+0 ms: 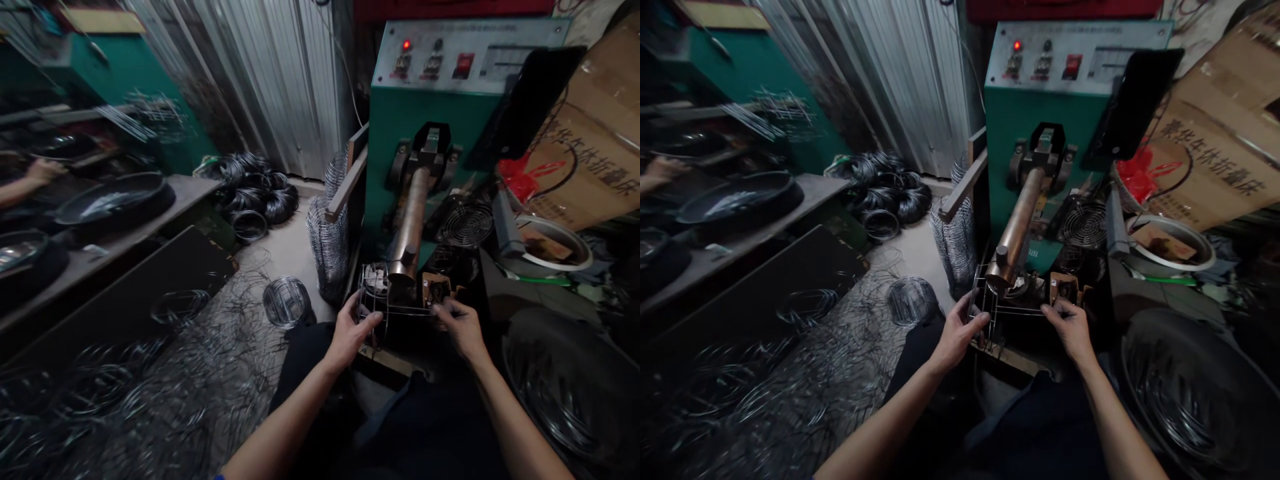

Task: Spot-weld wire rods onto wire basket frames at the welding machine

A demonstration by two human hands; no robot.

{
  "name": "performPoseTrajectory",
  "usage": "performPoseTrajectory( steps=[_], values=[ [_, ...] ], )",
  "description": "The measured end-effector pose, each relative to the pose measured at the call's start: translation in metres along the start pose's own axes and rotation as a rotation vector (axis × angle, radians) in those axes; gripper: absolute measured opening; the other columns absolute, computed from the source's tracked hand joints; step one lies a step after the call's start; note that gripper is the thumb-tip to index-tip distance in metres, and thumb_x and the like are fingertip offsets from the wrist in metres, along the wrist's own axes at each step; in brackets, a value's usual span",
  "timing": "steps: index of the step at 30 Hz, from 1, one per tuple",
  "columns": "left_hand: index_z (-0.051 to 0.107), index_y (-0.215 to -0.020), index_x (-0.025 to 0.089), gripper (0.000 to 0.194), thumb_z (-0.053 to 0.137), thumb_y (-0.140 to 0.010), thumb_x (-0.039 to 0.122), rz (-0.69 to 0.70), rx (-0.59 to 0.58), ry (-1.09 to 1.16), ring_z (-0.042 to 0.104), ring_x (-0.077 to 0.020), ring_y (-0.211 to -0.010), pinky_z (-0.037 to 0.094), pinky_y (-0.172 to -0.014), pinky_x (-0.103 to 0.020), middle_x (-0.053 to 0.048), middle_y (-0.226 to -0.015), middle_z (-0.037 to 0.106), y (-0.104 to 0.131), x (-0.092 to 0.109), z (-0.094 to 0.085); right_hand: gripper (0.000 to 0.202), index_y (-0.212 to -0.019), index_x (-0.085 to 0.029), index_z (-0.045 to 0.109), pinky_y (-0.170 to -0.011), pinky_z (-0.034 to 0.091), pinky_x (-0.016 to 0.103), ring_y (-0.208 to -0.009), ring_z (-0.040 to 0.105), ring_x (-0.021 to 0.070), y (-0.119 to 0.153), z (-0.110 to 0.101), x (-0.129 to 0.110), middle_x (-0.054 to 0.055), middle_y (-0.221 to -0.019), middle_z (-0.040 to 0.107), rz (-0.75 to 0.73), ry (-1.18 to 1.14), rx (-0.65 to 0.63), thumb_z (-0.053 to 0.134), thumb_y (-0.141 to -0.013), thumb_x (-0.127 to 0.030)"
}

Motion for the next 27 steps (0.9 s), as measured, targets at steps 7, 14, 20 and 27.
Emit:
performPoseTrajectory(
  steps=[7, 14, 20, 27],
  values=[
    [0.038, -0.149, 0.010, 0.097, 0.084, -0.073, 0.047, 0.008, 0.000, 0.002, 0.050, -0.0083, -0.048, 0.049, -0.041, -0.023, 0.006, -0.073, 0.050, -0.007, -0.007, -0.003, 0.057, -0.054, -0.022, 0.034, -0.057, 0.024, 0.027, -0.059, 0.027, 0.0108, -0.003, -0.002, 0.001, -0.006, -0.059, 0.029, 0.004, 0.002, -0.001, 0.076, -0.075, -0.054],
    [0.039, -0.148, 0.008, 0.094, 0.083, -0.074, 0.046, 0.023, -0.005, 0.007, 0.049, -0.0084, -0.047, 0.049, -0.038, -0.023, 0.006, -0.072, 0.049, -0.010, -0.003, 0.000, 0.054, -0.054, -0.021, 0.037, -0.057, 0.024, 0.027, -0.059, 0.029, 0.0111, -0.005, -0.003, 0.004, -0.006, -0.060, 0.030, 0.004, 0.009, -0.003, 0.076, -0.075, -0.053],
    [0.039, -0.148, 0.008, 0.096, 0.085, -0.072, 0.046, 0.011, 0.008, 0.016, 0.049, -0.0078, -0.047, 0.049, -0.038, -0.022, 0.006, -0.073, 0.049, -0.012, -0.008, 0.000, 0.055, -0.054, -0.022, 0.036, -0.058, 0.024, 0.027, -0.059, 0.028, 0.0112, -0.005, -0.004, 0.002, -0.006, -0.060, 0.030, 0.017, 0.014, 0.003, 0.076, -0.075, -0.053],
    [0.045, -0.143, 0.011, 0.087, 0.084, -0.074, 0.045, 0.026, -0.018, 0.014, 0.048, -0.0065, -0.045, 0.049, -0.038, -0.022, 0.006, -0.073, 0.052, -0.016, -0.005, 0.004, 0.056, -0.054, -0.022, 0.036, -0.058, 0.023, 0.027, -0.059, 0.028, 0.0112, -0.009, -0.007, 0.004, -0.006, -0.059, 0.030, 0.027, 0.020, 0.004, 0.076, -0.073, -0.056]
  ],
)
Point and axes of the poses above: each hand's wrist, its own y-axis away from the middle knuckle, its own z-axis out of the palm, x = y × z, the point moved 9 cm from there along -y, towards the middle knuckle
